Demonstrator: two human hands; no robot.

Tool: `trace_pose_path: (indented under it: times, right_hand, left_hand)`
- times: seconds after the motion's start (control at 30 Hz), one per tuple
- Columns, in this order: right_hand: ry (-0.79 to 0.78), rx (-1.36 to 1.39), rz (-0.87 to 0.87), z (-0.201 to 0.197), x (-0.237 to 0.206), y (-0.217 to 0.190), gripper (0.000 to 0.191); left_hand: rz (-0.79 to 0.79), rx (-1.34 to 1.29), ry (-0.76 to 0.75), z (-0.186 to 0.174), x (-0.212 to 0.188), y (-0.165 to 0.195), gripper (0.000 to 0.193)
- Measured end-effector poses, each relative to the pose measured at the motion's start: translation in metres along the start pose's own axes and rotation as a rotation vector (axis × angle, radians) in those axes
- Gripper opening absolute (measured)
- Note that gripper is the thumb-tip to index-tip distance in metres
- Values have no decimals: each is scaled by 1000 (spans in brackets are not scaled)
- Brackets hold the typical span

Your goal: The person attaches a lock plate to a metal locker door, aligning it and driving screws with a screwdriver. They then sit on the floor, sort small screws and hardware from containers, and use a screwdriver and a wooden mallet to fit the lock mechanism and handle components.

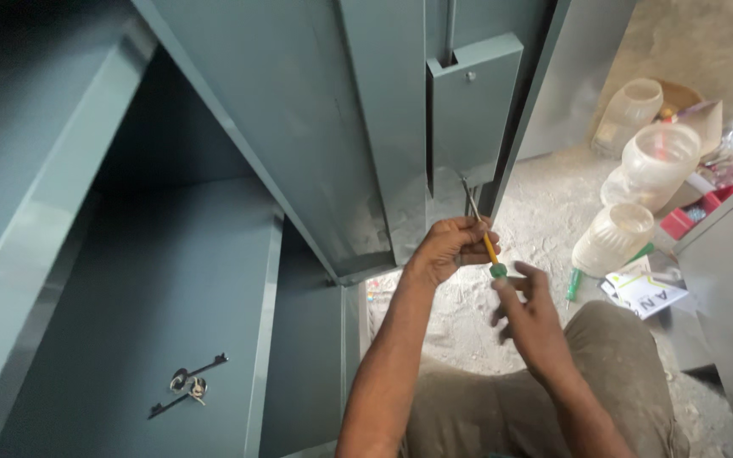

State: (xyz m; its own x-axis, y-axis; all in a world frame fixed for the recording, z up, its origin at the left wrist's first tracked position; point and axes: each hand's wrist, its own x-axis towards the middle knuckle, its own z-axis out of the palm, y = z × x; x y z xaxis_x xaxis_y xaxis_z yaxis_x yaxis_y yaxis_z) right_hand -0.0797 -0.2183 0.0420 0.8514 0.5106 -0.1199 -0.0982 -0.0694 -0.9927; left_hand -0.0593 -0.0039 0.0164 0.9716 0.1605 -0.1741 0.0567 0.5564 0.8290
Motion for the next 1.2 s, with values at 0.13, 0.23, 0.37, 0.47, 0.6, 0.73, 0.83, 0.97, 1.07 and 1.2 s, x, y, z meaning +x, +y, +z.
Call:
trace_pose_path:
  times: [0.13, 0.23, 0.37, 0.47, 0.6, 0.73, 0.83, 0.97, 1.07, 1.2]
  right_hand:
    - [52, -198, -179, 7, -5, -10, 45]
    - [-42, 467, 134, 11, 0, -19, 47]
    - [2, -169, -178, 5, -1, -11, 51]
    - [77, -366, -377, 4, -3, 3, 47]
    - [-129, 564, 203, 6, 0, 9, 54]
    - [41, -228, -106, 9, -2, -1, 50]
    - [82, -179, -168, 10, -4, -11, 44]
    - [-38, 243, 110, 3, 1, -22, 46]
    - [47, -469, -281, 3, 1, -25, 44]
    - [91, -1, -194, 9, -1, -26, 37]
  left_hand:
    - [31, -24, 48, 4, 3, -2, 24]
    - [15, -39, -52, 2, -2, 0, 27]
    - [14, -17, 4, 4, -6, 0, 24]
    - [62, -22, 31, 6, -5, -4, 22]
    - [-7, -85, -105, 1, -4, -5, 29]
    - [14, 21, 24, 3, -3, -10, 26]
    - [3, -54, -33, 0, -3, -13, 29]
    - [45, -48, -66, -5, 5, -16, 30]
    - [34, 9, 105, -5, 8, -21, 30]
    - [38, -134, -62, -4, 5, -20, 23]
